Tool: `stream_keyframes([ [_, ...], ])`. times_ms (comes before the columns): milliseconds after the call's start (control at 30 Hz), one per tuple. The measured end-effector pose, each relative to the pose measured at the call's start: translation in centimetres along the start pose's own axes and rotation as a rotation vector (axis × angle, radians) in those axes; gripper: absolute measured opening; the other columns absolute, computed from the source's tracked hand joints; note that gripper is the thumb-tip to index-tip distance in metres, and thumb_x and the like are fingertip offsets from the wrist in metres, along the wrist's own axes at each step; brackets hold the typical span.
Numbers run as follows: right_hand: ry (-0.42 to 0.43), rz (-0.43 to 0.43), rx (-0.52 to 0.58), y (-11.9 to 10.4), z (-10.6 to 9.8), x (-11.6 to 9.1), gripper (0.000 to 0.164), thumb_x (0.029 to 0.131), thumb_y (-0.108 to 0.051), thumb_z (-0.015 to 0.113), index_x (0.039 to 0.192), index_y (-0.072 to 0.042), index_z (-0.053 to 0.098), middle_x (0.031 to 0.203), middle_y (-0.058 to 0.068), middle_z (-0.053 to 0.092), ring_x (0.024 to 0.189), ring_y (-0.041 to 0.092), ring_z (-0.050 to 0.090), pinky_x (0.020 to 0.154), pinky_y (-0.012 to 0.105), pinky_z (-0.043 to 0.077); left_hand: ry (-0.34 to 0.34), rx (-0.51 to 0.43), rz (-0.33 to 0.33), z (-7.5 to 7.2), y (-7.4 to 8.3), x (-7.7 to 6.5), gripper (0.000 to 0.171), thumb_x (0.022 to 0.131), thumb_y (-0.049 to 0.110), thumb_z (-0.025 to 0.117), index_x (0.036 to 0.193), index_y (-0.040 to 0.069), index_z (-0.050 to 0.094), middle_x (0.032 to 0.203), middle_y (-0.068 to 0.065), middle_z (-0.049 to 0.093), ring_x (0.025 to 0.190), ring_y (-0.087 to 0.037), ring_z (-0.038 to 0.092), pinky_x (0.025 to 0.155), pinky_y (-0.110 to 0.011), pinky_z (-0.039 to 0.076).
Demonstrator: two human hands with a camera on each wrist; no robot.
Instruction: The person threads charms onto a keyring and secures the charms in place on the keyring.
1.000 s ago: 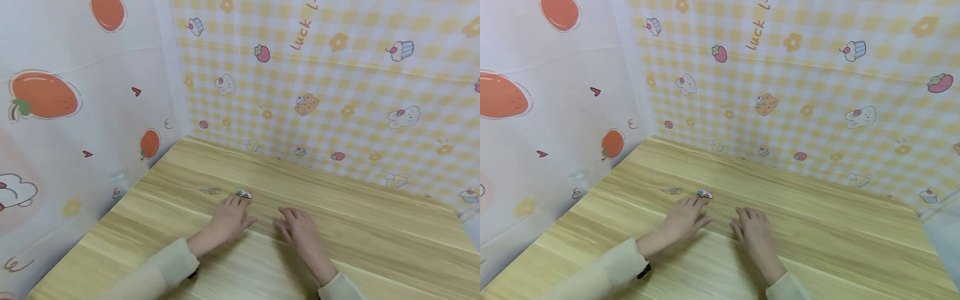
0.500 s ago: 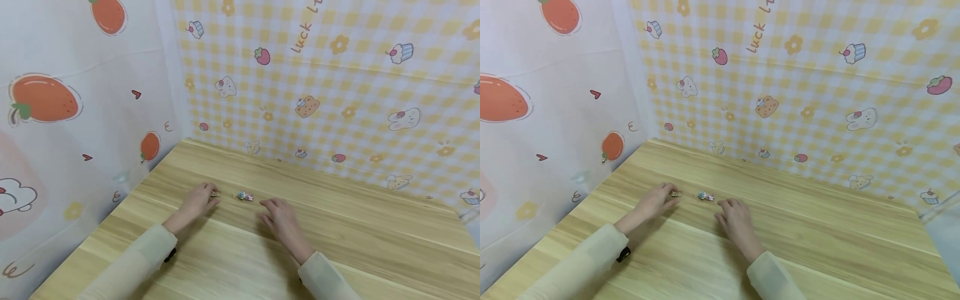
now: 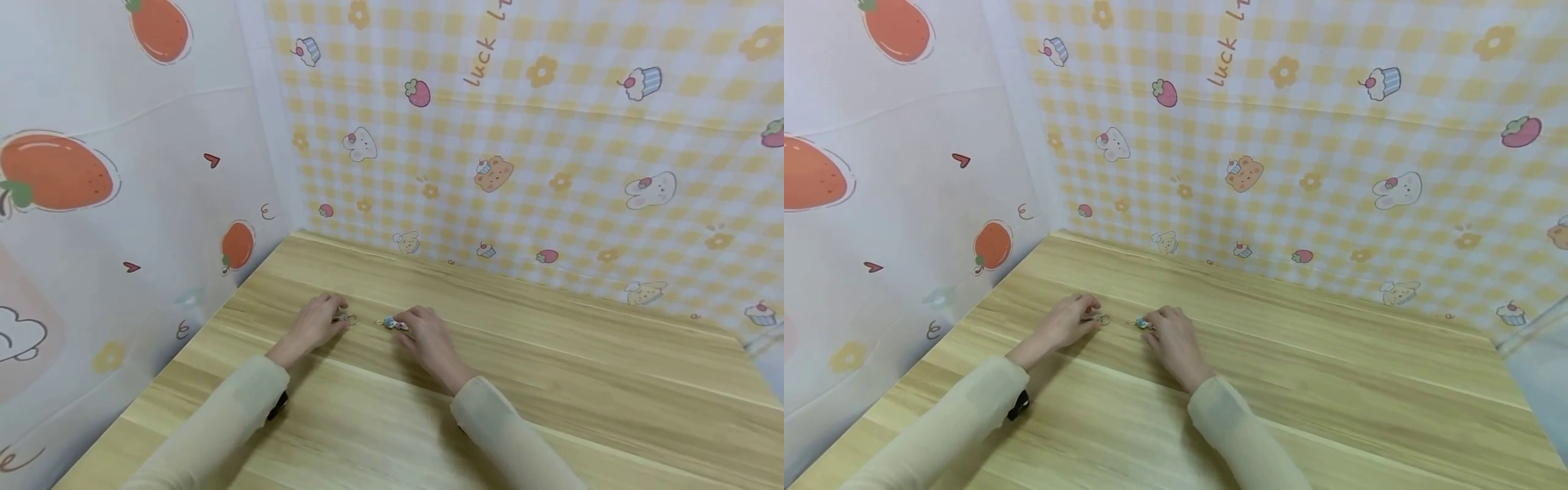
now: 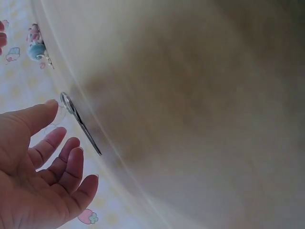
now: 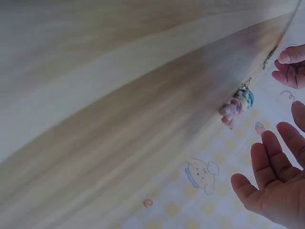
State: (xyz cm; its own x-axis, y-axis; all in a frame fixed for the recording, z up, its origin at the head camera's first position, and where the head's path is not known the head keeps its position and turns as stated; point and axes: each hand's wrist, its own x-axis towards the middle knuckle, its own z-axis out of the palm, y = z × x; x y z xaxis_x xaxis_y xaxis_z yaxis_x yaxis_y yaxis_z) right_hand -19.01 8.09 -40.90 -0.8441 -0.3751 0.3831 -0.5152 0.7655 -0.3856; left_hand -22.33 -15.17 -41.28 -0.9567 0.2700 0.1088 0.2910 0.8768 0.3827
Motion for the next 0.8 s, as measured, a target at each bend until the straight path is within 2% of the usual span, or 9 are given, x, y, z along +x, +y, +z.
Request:
stream_keyframes([
  [100,-0.027,0.008,0.015,-0.1,0.8,0.9,0.019,0.083,-0.010,0.076,0.102,-0.006,0.073,0.100,0.010,0.070,0.092,0.026,0.063,0.082,0.040,0.053,-0.029,-0.007,-0.024,-0.1,-0.2,0.3,0.033,0.088,0.018,0.073,0.114,0.003,0.062,0.107,-0.017,0.064,0.096,-0.031,0.060,0.085,-0.044,0.051],
  [267,-0.104,0.070,0.065,-0.4,1.5,2.2,0.020,0.086,-0.009,0.072,0.106,-0.004,0.071,0.108,0.013,0.069,0.103,0.029,0.060,0.091,0.045,0.051,-0.081,-0.019,-0.070,-0.2,0.0,0.8,0.033,0.090,0.019,0.071,0.117,0.004,0.062,0.112,-0.016,0.063,0.102,-0.031,0.058,0.090,-0.046,0.049],
  [500,-0.192,0.119,-0.005,-0.2,2.2,3.7,0.018,0.087,-0.010,0.072,0.105,-0.007,0.073,0.112,0.014,0.069,0.107,0.032,0.059,0.091,0.048,0.050,-0.132,-0.062,-0.105,0.4,0.3,1.3,0.024,0.091,0.017,0.069,0.111,0.006,0.063,0.109,-0.013,0.060,0.097,-0.026,0.055,0.085,-0.041,0.048],
  [667,-0.268,0.187,-0.012,-0.1,2.8,4.3,0.016,0.087,-0.012,0.072,0.102,-0.009,0.073,0.113,0.014,0.068,0.107,0.033,0.057,0.089,0.050,0.048,-0.134,-0.062,-0.121,0.6,0.4,1.4,0.022,0.090,0.017,0.070,0.109,0.007,0.063,0.107,-0.011,0.059,0.095,-0.024,0.054,0.084,-0.040,0.048],
  [800,-0.310,0.234,0.005,-0.2,3.2,4.8,0.015,0.088,-0.014,0.072,0.103,-0.010,0.073,0.113,0.012,0.067,0.109,0.032,0.056,0.091,0.048,0.047,-0.132,-0.053,-0.106,0.6,0.3,1.5,0.020,0.090,0.016,0.070,0.107,0.008,0.064,0.105,-0.010,0.059,0.092,-0.023,0.053,0.081,-0.039,0.047],
])
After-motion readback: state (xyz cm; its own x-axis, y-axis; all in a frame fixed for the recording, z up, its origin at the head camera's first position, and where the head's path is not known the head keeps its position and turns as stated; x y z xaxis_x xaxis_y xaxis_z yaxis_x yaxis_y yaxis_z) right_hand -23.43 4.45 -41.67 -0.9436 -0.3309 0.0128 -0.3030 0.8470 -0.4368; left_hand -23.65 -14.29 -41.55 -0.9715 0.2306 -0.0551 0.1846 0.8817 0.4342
